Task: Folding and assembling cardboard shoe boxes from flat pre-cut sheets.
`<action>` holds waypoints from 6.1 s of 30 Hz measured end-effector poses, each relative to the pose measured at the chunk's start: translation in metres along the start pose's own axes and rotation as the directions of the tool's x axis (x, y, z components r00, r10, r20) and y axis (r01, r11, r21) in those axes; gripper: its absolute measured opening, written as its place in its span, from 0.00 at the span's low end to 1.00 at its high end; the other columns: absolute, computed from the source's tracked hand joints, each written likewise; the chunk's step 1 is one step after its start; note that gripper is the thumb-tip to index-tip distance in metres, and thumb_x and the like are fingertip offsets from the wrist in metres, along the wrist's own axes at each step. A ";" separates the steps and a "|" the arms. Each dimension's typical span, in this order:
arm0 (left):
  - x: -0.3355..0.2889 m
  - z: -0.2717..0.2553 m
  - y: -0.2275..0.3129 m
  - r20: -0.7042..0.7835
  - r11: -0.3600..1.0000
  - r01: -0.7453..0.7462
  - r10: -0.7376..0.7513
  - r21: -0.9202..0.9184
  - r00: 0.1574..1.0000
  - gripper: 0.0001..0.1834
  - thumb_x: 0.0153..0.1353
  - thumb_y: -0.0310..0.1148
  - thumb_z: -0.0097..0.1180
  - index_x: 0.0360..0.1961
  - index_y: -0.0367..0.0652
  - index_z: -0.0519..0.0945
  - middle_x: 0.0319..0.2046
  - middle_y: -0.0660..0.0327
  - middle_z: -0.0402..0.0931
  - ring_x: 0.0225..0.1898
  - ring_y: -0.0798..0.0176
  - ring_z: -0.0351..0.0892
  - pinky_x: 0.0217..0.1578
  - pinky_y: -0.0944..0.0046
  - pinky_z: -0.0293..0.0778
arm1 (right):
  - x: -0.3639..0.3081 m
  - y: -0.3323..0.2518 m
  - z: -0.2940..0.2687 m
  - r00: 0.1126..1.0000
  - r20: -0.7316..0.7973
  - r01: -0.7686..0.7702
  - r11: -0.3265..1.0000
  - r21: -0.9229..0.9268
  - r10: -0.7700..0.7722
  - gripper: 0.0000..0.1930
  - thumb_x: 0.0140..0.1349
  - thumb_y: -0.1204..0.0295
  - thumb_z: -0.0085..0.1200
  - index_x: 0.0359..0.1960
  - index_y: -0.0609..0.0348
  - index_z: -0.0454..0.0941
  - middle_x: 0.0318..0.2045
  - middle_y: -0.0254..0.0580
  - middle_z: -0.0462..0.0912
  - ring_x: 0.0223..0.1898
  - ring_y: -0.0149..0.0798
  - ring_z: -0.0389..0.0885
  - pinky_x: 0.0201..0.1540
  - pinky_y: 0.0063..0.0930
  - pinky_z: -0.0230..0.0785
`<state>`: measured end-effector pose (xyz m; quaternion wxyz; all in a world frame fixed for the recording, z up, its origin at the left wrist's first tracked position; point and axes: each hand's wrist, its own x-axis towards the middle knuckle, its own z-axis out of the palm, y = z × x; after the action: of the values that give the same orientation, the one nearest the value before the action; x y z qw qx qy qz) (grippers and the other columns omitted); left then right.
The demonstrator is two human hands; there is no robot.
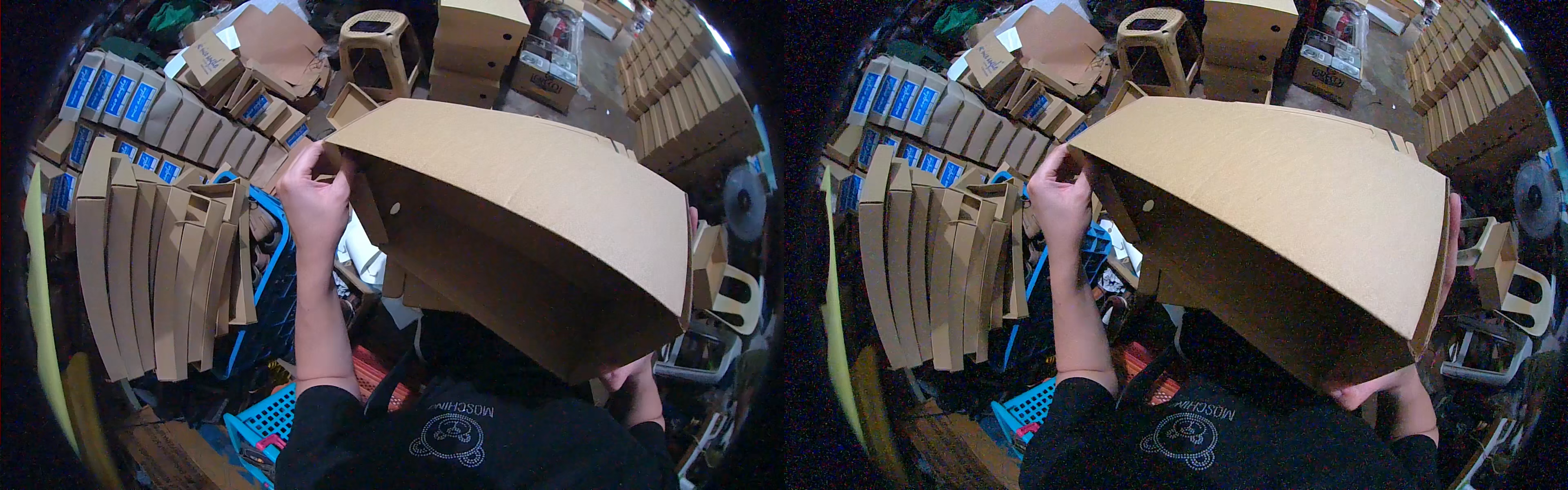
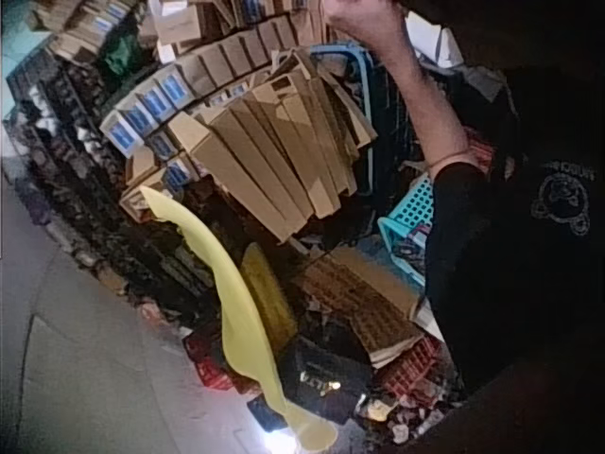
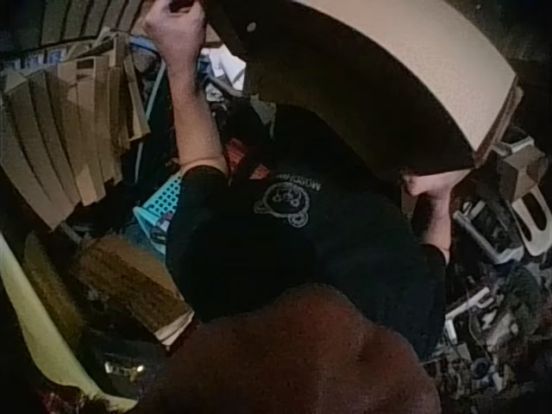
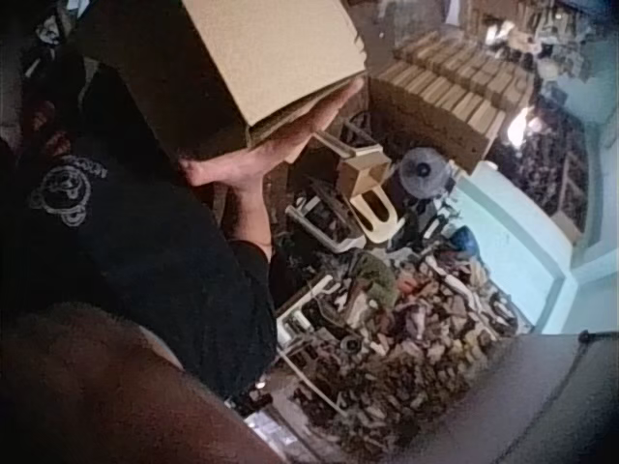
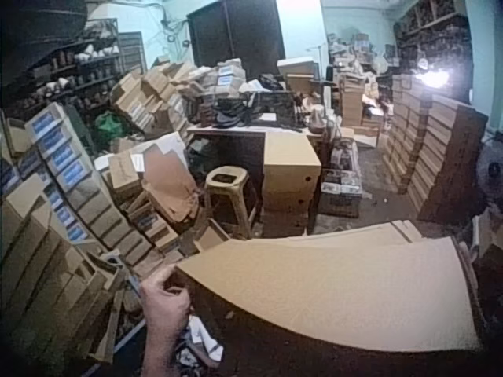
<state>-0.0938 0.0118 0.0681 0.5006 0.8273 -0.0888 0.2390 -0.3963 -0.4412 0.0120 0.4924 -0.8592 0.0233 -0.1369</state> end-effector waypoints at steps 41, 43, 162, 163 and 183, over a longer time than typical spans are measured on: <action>0.006 -0.016 -0.014 0.142 0.990 0.055 -0.036 -0.127 0.989 0.17 0.60 0.20 0.58 0.51 0.32 0.83 0.38 0.59 0.86 0.39 0.71 0.84 0.37 0.70 0.78 | -0.010 -0.002 0.005 0.995 0.099 0.010 0.992 0.128 -0.023 0.69 0.33 0.48 0.80 0.74 0.67 0.50 0.70 0.48 0.64 0.69 0.47 0.67 0.72 0.46 0.62; 0.005 -0.015 -0.013 0.111 0.992 0.070 -0.058 -0.110 0.992 0.15 0.60 0.20 0.58 0.49 0.33 0.83 0.37 0.60 0.86 0.39 0.71 0.83 0.38 0.70 0.77 | -0.005 -0.008 0.015 0.993 0.113 0.016 0.993 0.115 -0.029 0.70 0.32 0.48 0.80 0.74 0.67 0.49 0.70 0.49 0.64 0.69 0.47 0.67 0.72 0.46 0.63; -0.030 0.045 -0.022 0.735 0.912 0.350 -0.087 -0.212 0.672 0.44 0.70 0.44 0.57 0.80 0.41 0.52 0.76 0.45 0.56 0.76 0.45 0.56 0.70 0.49 0.64 | 0.156 0.003 -0.003 0.934 0.125 -0.357 0.890 0.285 0.335 0.35 0.74 0.60 0.49 0.80 0.57 0.57 0.79 0.42 0.58 0.79 0.38 0.54 0.79 0.32 0.44; -0.034 0.047 -0.016 0.742 0.889 0.389 -0.090 -0.240 0.665 0.46 0.68 0.46 0.55 0.81 0.42 0.50 0.78 0.46 0.52 0.78 0.47 0.52 0.73 0.50 0.56 | 0.155 -0.002 0.000 0.935 0.121 -0.355 0.901 0.250 0.335 0.35 0.75 0.61 0.49 0.80 0.57 0.56 0.79 0.41 0.58 0.79 0.38 0.54 0.79 0.32 0.43; -0.045 0.075 -0.006 0.618 0.910 0.176 0.103 -0.374 0.779 0.52 0.55 0.38 0.43 0.80 0.29 0.43 0.82 0.43 0.39 0.83 0.50 0.32 0.79 0.56 0.32 | 0.159 -0.080 -0.014 0.814 0.112 -0.325 0.607 -0.725 0.570 0.27 0.73 0.49 0.54 0.39 0.68 0.83 0.23 0.55 0.81 0.26 0.49 0.80 0.36 0.44 0.73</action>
<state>-0.1079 -0.0548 0.0122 0.6097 0.7362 -0.2816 -0.0833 -0.2543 -0.4392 0.1207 0.1600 -0.9524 0.2057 0.1581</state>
